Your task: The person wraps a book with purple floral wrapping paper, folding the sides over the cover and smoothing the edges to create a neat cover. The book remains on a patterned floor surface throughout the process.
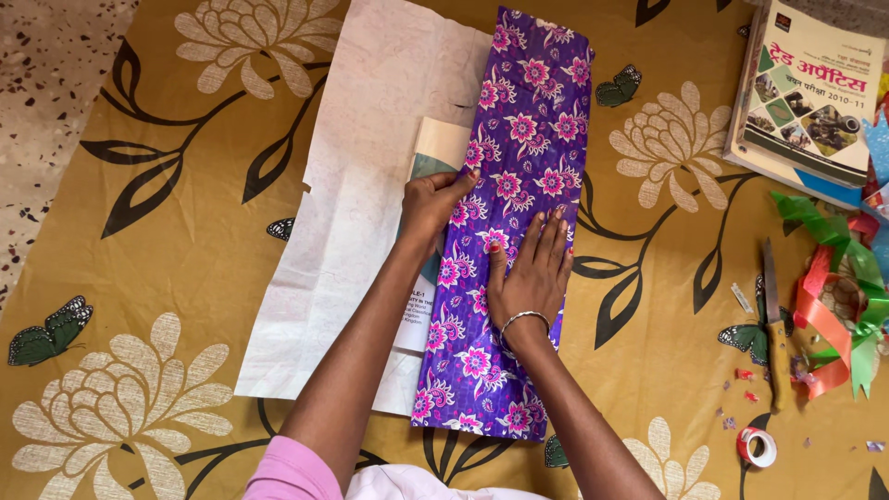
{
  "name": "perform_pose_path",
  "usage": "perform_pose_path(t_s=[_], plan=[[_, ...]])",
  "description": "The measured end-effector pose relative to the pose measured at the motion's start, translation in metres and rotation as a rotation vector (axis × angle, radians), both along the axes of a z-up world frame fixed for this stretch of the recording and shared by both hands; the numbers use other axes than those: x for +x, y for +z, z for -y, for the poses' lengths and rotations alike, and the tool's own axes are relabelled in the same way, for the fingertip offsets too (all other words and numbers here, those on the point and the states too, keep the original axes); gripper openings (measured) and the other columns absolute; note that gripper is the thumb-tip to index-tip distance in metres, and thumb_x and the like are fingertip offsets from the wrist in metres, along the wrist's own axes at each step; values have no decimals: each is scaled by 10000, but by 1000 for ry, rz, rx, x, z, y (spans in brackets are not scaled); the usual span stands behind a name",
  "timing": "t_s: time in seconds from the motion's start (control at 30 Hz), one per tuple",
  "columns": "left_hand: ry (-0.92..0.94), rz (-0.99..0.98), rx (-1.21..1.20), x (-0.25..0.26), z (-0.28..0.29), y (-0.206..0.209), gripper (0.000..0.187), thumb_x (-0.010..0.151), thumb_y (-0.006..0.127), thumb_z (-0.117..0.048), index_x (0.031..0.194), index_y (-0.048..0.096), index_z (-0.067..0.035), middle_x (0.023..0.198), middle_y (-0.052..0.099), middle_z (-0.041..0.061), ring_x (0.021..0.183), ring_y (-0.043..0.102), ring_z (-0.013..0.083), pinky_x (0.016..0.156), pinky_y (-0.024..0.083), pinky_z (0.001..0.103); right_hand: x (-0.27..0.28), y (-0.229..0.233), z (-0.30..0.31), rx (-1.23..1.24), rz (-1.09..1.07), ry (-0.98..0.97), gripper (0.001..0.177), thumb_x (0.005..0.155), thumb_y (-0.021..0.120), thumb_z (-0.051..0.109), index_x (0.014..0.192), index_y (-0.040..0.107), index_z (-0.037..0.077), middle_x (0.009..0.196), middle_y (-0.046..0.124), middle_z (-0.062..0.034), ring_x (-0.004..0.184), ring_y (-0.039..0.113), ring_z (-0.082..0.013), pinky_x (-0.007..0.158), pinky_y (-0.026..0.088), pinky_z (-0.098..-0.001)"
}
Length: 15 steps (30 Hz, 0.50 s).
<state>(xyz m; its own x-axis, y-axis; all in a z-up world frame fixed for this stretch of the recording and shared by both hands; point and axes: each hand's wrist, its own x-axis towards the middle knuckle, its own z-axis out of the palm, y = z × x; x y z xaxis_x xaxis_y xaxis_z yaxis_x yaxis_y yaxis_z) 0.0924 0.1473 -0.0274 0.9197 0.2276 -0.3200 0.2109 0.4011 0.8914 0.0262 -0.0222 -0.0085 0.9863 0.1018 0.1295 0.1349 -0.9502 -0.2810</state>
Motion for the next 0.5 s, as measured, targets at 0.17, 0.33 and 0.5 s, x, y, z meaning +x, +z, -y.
perform_pose_path(t_s=[0.17, 0.33, 0.5], plan=[[87, -65, 246, 14, 7, 6, 334, 888, 786, -304, 1020, 816, 1, 826, 794, 74, 674, 686, 99, 642, 543, 273, 0, 0, 0, -3, -6, 2, 794, 1054, 340, 521, 1609, 195, -27, 1702, 129, -209, 1580, 80, -341, 1245, 82, -518], [164, -126, 220, 23, 6, -11, 277, 866, 796, -246, 1022, 814, -18, 825, 798, 52, 683, 686, 90, 648, 547, 278, 1, 0, 0, -15, 7, 5, 797, 1042, 355, 516, 1603, 203, -29, 1695, 138, -212, 1572, 92, -339, 1240, 85, -512], [119, -98, 6, 27, 2, -30, 249, 883, 798, -190, 1012, 804, 24, 836, 778, 66, 664, 647, 101, 619, 533, 287, 13, -2, 2, -19, 5, 15, 778, 1038, 352, 515, 1610, 225, 3, 1706, 158, -204, 1581, 112, -323, 1226, 114, -501]])
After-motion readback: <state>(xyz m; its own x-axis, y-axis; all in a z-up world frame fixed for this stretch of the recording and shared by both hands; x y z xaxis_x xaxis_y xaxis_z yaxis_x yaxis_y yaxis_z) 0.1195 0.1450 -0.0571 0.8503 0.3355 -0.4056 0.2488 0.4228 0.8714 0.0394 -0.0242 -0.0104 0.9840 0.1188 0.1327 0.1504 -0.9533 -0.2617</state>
